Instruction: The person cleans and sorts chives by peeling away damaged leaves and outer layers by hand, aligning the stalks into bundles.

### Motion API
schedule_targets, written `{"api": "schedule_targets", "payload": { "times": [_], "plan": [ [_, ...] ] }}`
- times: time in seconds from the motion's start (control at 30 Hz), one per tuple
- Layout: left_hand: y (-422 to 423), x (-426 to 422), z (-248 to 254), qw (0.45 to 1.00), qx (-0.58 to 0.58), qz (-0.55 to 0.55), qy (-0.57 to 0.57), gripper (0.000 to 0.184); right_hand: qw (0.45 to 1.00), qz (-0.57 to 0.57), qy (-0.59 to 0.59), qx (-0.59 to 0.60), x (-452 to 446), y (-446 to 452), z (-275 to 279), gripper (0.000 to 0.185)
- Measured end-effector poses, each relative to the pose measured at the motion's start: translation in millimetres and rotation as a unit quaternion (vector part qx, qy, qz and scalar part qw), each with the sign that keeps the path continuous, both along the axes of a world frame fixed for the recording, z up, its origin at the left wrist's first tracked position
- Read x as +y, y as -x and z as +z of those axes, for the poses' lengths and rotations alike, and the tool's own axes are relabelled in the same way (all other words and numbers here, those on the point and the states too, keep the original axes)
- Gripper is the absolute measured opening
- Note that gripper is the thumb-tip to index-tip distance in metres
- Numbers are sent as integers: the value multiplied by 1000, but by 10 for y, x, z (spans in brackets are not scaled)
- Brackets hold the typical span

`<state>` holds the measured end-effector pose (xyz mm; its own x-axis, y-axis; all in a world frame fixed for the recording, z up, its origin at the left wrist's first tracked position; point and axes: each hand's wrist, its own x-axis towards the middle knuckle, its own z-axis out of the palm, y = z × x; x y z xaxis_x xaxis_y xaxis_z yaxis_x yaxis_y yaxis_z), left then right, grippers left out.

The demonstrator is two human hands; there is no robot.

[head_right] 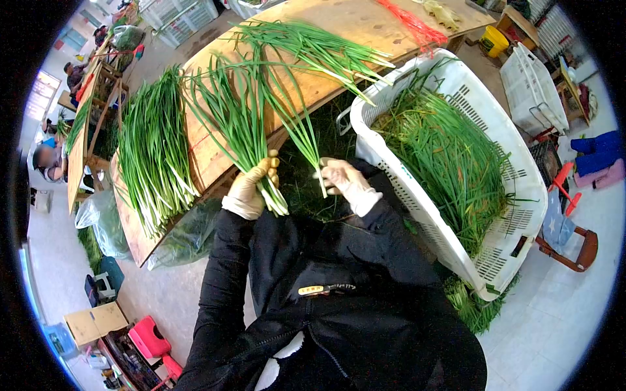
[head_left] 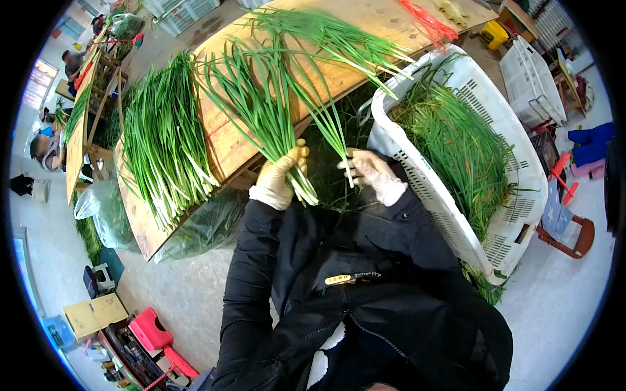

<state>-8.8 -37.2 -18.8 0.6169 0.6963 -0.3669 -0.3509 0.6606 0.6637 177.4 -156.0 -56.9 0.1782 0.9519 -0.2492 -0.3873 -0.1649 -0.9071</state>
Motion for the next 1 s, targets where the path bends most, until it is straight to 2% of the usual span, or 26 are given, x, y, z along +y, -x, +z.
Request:
{"api": "schedule_targets", "payload": {
  "times": [0.03, 0.07, 0.1, 0.13, 0.17, 0.2, 0.23, 0.3, 0.33, 0.37, 0.4, 0.43, 0.47, 0.5, 0.53, 0.57, 0.63, 0.7, 0.77, 0.83, 0.87, 0.9, 0.93, 0.97, 1.0],
  "plan": [
    [-46, -45, -43, 999, 33, 15, -5, 30, 994, 41, 36, 92, 80, 46, -2, 33],
    [-100, -94, -62, 998, 47, 35, 1, 29, 995, 88, 16, 51, 165, 91, -51, 28],
    [-135, -113, -66, 996, 79, 43, -10, 30, 991, 91, -7, -95, 209, 184, 3, 25],
    [-175, -131, -57, 997, 65, 24, -29, 32, 944, 81, -36, -318, 244, 282, 52, 24],
    [-224, -157, -45, 998, 51, 3, -47, 34, 847, 64, -61, -524, 263, 378, 111, 24],
    [-286, -191, -50, 997, 42, 23, -62, 36, 779, 86, -87, -615, 264, 469, 257, 24],
    [-308, -192, -28, 994, 89, 26, -50, 35, 724, 154, -38, -671, 271, 526, 418, 23],
    [-280, -170, 26, 998, 43, 55, -4, 32, 668, 225, -127, -698, 286, 348, 554, 22],
    [-257, -116, 24, 997, 29, 67, -16, 32, 592, 186, -225, -751, 329, 157, 664, 21],
    [-198, -32, -27, 999, -33, 43, 3, 33, 570, 23, -318, -757, 435, -130, 543, 21],
    [-143, 42, -16, 998, -42, 37, 31, 32, 733, -7, 61, -678, 492, -256, 713, 23],
    [-128, 97, -4, 997, -51, 32, 57, 31, 782, -72, -13, -619, 604, -570, 693, 30],
    [-158, 102, 85, 996, -39, 33, 79, 32, 608, -192, 32, -770, 680, -701, 681, 37],
    [-171, 123, 77, 996, -40, 32, 77, 32, 606, -196, 46, -769, 796, -877, 700, 40],
    [-177, 145, 52, 994, -64, 17, 82, 32, 632, -149, 60, -758, 902, -1010, 700, 37],
    [-188, 163, 43, 992, -88, 2, 86, 33, 632, -152, 30, -759, 1041, -1142, 540, 32],
    [-222, 161, 98, 993, -78, 3, 93, 35, 575, -98, 20, -812, 1237, -1160, 590, 26],
    [-209, 164, 90, 985, -149, -17, 86, 36, 528, -22, 42, -848, 1414, -1200, 584, 21],
    [-184, 153, 107, 987, -140, 29, 78, 35, 547, 15, 54, -835, 1491, -1237, 653, 19],
    [-127, 188, 27, 984, -157, 44, 67, 37, 553, -84, 14, -829, 1412, -1186, 848, 20],
    [-134, 186, 37, 984, -157, 45, 67, 37, 583, -133, -11, -801, 1369, -1163, 894, 23],
    [-154, 184, 57, 986, -145, 43, 67, 38, 591, -146, -18, -793, 1305, -1085, 939, 23],
    [-177, 187, 67, 988, -132, 42, 67, 40, 743, -128, -52, -655, 1178, -981, 957, 26],
    [-198, 209, -36, 990, -129, 39, 40, 43, 863, -103, -81, -488, 1015, -828, 959, 29],
    [-240, 204, -35, 990, -133, 32, 41, 44, 940, -75, -100, -317, 919, -667, 883, 30]
  ]
}}
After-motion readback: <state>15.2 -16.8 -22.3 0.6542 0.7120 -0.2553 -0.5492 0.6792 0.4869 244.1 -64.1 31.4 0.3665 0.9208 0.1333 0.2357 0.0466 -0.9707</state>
